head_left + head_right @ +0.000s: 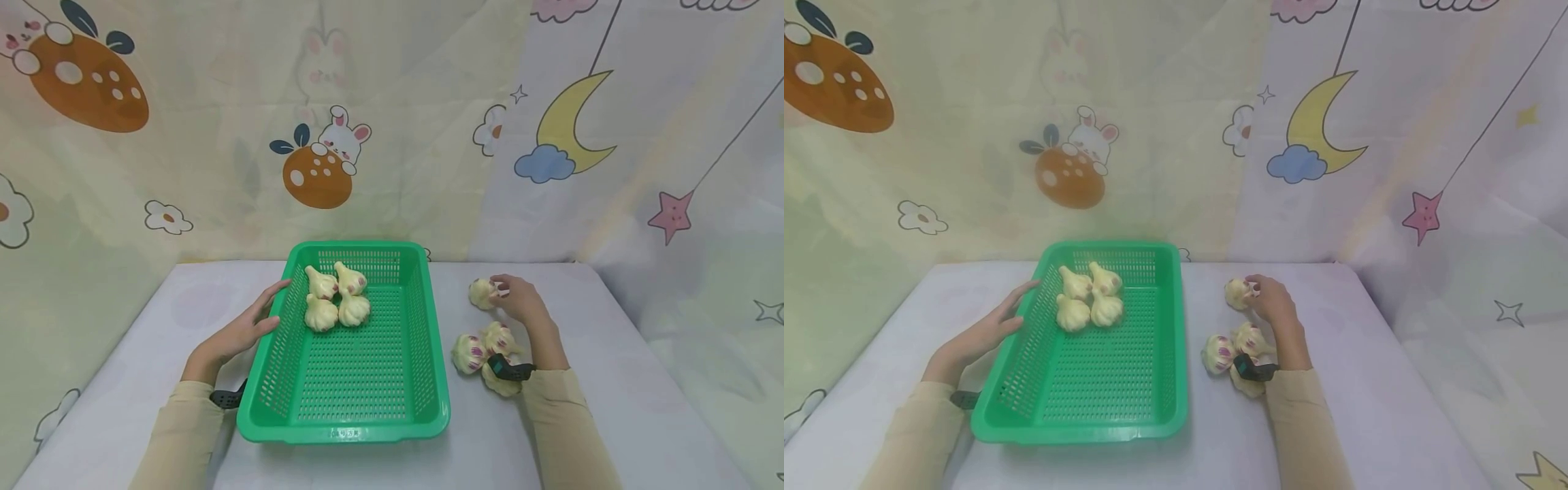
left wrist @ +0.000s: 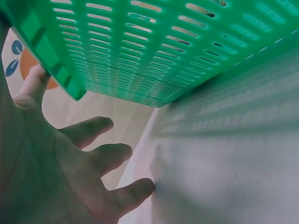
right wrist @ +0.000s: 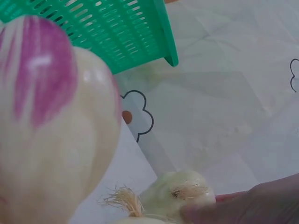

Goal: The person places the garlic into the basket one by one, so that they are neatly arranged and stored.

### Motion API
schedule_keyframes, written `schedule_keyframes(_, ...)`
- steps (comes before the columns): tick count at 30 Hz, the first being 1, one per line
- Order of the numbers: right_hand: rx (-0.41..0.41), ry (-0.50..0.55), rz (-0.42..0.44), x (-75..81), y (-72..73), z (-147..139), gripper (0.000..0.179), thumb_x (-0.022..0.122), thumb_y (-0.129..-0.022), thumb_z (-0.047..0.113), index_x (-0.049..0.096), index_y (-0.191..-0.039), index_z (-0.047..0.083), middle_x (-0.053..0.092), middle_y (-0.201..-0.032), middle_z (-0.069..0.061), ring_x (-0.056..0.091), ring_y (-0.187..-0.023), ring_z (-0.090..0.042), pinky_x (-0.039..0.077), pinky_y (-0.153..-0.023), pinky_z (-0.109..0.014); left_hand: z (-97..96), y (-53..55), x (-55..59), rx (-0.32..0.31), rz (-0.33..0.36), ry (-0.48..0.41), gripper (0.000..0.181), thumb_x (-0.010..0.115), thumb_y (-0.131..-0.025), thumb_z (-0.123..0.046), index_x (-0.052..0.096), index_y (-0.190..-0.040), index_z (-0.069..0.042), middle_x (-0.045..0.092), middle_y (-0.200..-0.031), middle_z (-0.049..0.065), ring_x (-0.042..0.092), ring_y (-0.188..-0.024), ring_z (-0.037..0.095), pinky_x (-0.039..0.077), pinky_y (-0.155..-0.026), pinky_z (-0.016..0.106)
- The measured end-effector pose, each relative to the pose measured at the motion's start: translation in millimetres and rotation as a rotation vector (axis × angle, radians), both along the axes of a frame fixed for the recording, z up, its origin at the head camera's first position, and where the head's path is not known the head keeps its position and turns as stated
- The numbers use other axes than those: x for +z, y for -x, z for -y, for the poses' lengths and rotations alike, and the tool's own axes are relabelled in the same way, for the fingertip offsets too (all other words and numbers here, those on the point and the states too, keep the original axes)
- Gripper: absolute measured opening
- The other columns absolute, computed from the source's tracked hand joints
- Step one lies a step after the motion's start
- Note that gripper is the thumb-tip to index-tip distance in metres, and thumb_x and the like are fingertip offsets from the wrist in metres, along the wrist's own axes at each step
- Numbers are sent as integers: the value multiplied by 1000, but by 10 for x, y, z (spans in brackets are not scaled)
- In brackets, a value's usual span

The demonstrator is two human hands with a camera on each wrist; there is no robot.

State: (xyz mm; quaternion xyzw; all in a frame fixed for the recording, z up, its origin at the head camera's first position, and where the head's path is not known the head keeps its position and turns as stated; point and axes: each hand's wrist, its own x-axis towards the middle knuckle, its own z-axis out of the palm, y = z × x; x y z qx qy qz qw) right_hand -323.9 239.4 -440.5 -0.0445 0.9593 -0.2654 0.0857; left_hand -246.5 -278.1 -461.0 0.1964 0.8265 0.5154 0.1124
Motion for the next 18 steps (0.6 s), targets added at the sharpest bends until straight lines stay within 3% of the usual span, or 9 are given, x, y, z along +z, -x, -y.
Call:
schedule_keyframes(6,7,-12,61,-2,1,20,58,58,-93,31,41,-142,5,47,-137,-27,46,-123,-45,40,-97,-58,-8,-11,19,3,6,-5,66,45,-99,-34,6,-152,-35,6,-158,18,25,-138,46,27,-102,67)
schedule_keyframes(11,-35,6,55,-20,-16,53,64,53,-94,46,40,-143,6,47,-137,-27,46,-123,-45,41,-97,-57,-9,0,18,-1,10,-11,66,45,-99,-33,6,-152,-34,7,-158,18,26,-137,46,28,-102,66)
schedule_keyframes(18,-76,74,30,-61,-10,83,61,43,-98,49,44,-136,1,47,-135,-30,65,-98,-35,54,-81,-41,2,7,-1,-1,8,-8,65,45,-99,-34,6,-152,-35,8,-158,18,27,-137,45,30,-101,65)
